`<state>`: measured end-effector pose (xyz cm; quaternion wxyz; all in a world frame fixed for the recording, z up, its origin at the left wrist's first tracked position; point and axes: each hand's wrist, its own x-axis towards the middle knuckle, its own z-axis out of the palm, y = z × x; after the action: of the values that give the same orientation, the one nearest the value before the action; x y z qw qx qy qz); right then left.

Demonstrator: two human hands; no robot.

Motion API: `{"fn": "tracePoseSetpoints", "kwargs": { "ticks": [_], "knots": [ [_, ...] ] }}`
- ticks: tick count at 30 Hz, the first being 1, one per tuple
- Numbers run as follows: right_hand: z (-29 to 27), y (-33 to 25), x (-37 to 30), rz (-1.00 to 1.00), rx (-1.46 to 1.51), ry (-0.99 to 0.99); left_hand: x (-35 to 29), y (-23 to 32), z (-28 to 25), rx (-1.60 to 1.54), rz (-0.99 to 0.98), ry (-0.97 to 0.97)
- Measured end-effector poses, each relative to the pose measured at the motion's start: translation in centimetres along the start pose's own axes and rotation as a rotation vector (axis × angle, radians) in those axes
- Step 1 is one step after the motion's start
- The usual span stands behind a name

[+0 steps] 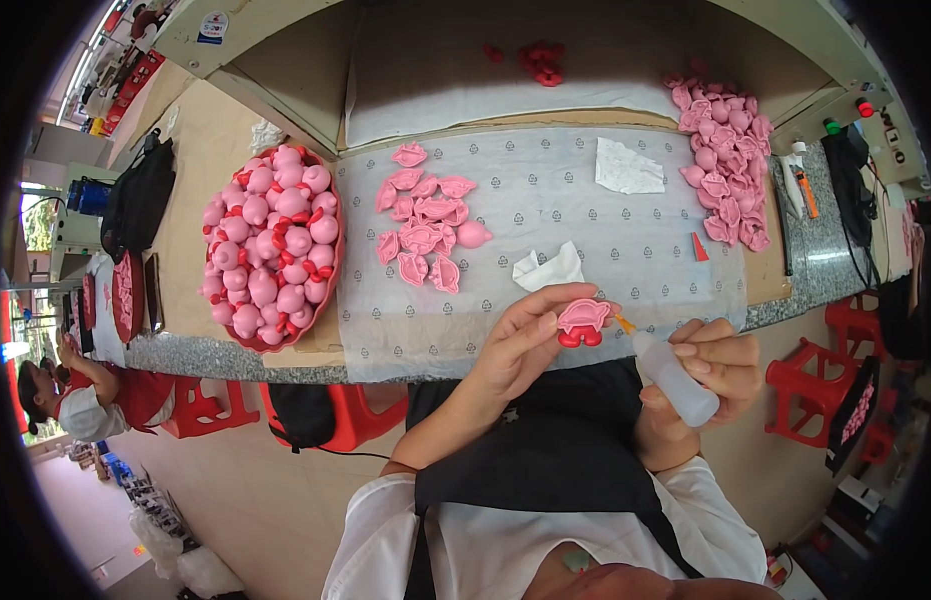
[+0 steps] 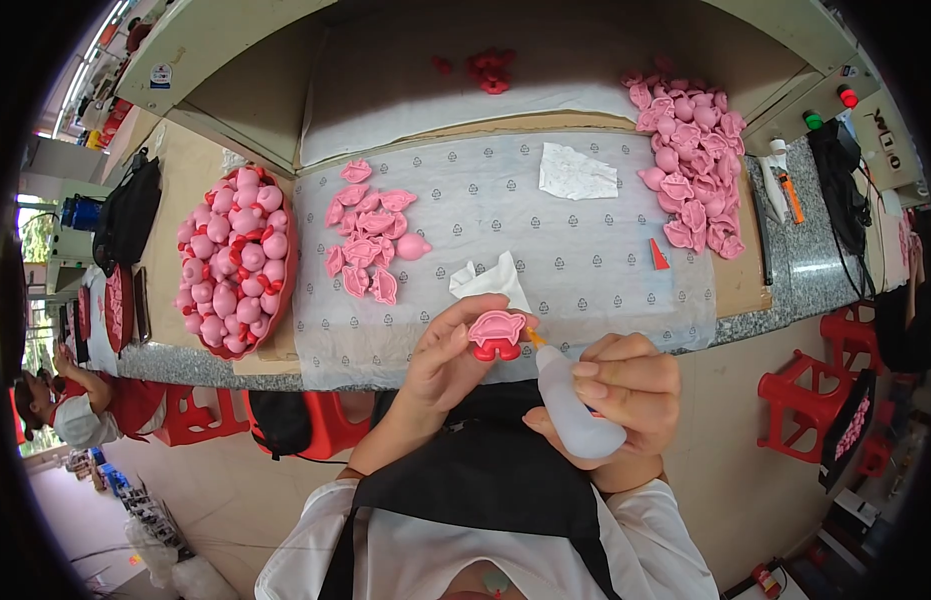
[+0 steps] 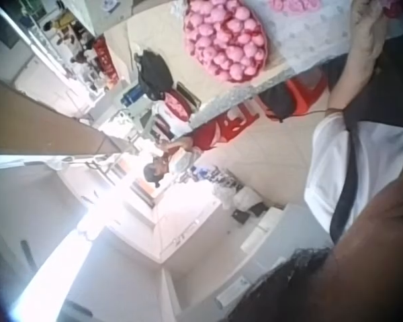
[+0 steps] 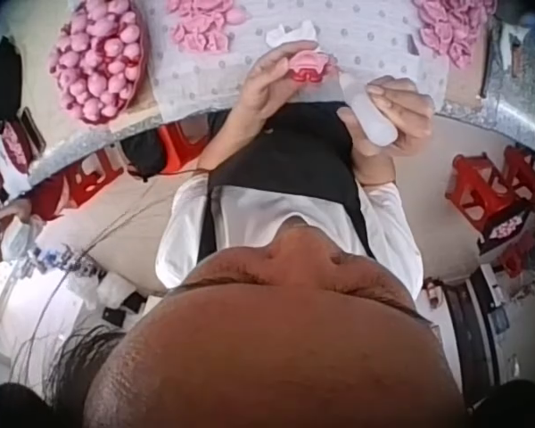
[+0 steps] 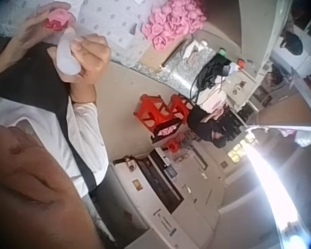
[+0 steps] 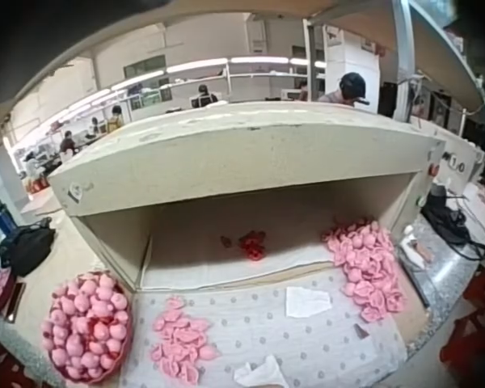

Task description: Applying glue to and assembling small pink plastic toy components at a factory workstation.

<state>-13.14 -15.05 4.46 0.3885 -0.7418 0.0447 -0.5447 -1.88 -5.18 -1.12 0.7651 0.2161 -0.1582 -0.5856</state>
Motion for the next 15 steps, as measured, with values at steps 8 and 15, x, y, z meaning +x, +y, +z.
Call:
{"fn": "tracePoseSetpoints", "kwargs": {
  "ticks": [8,15],
  "knots": [
    [-0.3,0.06,0.1,-0.014,0.026,0.043,0.19,-0.12,0.46,0.032,0.05,-0.003],
    [-0.55,0.06,-0.24,-0.022,0.017,-0.004,-0.1,-0.32,0.52,0.025,0.061,0.0]
  ]
}}
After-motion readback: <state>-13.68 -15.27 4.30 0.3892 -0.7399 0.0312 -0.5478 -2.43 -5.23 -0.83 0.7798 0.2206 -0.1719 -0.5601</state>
